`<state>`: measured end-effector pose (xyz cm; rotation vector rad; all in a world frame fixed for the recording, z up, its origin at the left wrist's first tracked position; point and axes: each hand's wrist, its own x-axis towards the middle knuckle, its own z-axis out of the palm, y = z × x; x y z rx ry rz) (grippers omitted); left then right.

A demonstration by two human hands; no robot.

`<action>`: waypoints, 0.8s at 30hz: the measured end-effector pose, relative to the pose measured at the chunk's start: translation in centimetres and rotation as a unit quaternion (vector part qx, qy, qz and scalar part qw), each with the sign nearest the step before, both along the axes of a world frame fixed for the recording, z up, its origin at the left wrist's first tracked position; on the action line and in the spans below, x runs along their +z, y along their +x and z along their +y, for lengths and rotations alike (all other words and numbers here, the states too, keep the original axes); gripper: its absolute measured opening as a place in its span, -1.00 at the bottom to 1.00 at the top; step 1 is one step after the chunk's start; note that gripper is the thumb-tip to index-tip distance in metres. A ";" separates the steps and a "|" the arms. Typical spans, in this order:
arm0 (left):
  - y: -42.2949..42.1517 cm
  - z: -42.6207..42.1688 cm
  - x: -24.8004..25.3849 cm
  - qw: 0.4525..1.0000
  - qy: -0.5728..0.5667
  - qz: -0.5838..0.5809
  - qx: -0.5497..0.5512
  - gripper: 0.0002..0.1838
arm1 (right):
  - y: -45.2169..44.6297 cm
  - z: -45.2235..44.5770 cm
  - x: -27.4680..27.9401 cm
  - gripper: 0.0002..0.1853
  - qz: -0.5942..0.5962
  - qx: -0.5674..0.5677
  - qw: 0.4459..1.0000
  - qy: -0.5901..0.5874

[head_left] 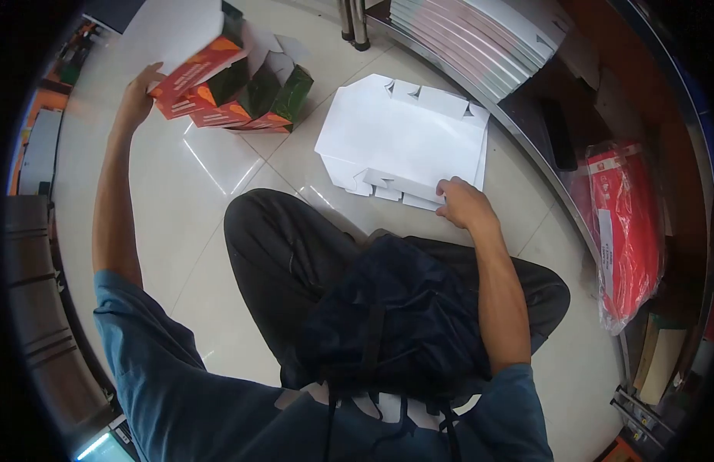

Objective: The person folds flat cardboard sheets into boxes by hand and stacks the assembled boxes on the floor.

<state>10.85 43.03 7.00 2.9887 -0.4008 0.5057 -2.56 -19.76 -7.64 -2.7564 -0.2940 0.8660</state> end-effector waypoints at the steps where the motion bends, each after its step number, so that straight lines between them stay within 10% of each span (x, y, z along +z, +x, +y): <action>1: 0.0 -0.3 -0.4 0.999 -0.012 0.027 0.020 -0.54 | 0.2 0.0 -0.8 -0.70 -0.007 0.002 1.000 -0.004; 8: -0.3 -2.7 3.7 0.957 -0.066 0.277 0.060 -0.42 | 0.6 0.3 -0.9 -0.79 -0.001 -0.018 1.000 0.017; 9: 0.0 -3.1 4.0 0.904 -0.243 0.342 0.076 -0.46 | 0.6 0.4 -0.8 -0.79 -0.005 -0.017 1.000 0.012; 16: -1.3 -4.4 3.8 0.976 0.107 0.146 0.123 -0.62 | 0.2 0.3 -1.5 -0.78 -0.162 -0.007 0.984 0.067; 19: -1.5 -4.1 2.7 0.971 0.062 0.191 0.133 -0.53 | 0.4 0.9 0.0 -0.79 -0.143 -0.036 0.987 0.058; 24: -1.6 -5.5 -0.1 0.982 0.125 -0.138 0.038 -0.40 | 0.7 0.7 0.0 -0.81 -0.112 -0.071 0.988 0.078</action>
